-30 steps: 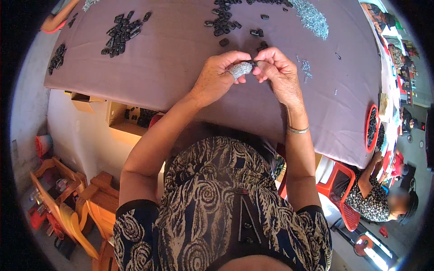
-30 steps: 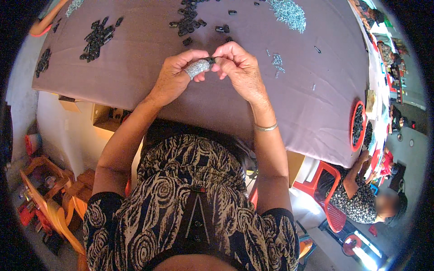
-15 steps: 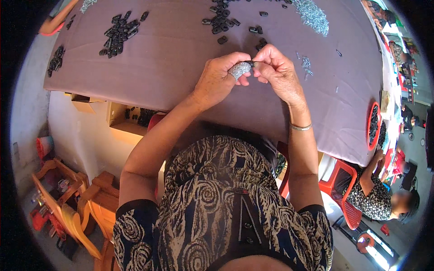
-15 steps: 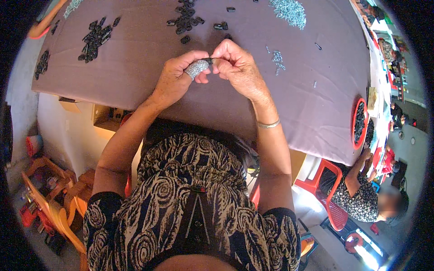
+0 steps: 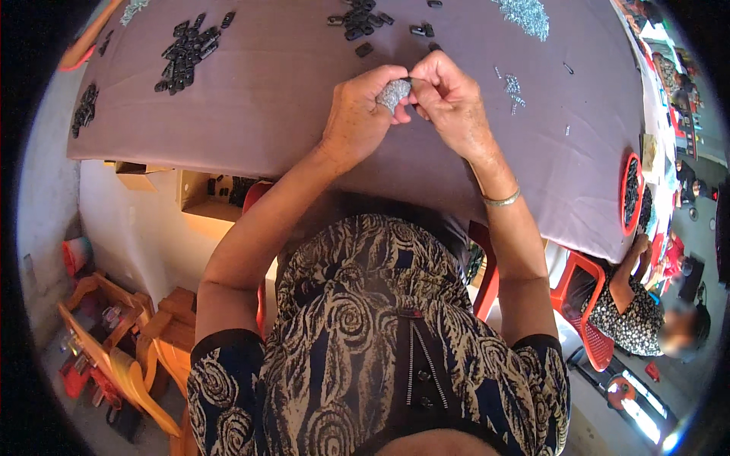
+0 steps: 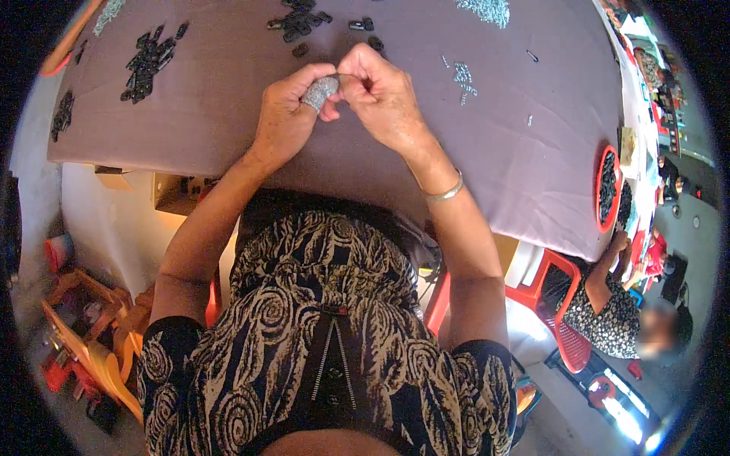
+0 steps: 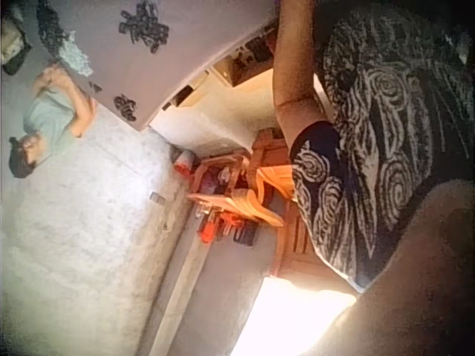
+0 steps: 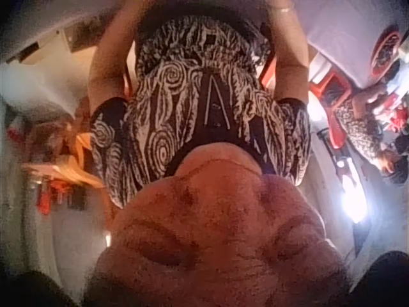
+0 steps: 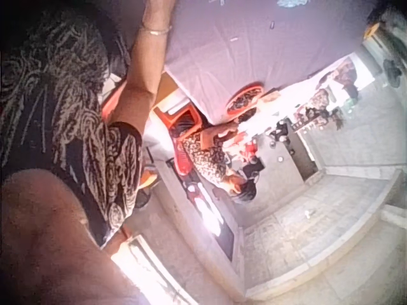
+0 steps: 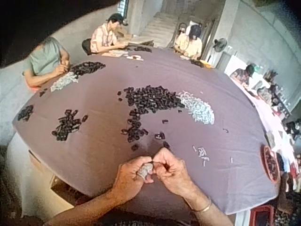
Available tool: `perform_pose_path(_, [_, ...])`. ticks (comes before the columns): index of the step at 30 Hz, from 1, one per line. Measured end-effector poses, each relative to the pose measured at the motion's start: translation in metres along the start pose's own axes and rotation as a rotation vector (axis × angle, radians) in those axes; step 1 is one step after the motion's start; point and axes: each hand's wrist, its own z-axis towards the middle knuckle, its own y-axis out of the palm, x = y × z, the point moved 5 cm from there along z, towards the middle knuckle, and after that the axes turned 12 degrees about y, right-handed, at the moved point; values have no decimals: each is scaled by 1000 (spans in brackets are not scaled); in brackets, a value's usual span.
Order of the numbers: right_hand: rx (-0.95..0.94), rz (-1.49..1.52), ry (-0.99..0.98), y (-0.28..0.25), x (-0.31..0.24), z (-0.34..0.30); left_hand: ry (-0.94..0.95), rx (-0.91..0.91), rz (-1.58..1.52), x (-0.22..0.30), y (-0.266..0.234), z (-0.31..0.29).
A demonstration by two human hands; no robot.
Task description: Sorting and organizing small black and silver components on a shared workshop table.
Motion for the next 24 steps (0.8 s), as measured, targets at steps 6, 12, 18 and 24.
perform_pose_path(6, [-17,-73,88,-3,2,3,-77,-14,-17,0,0,2])
perform_pose_path(12, [-68,161,82,-4,4,4,-94,11,-124,-4,0,3])
perform_pose_path(18, [-73,349,223,-3,11,1,139,40,-77,5,-5,5])
perform_pose_path(24, [-179,356,306,6,18,-3,248,-5,-29,10,3,1])
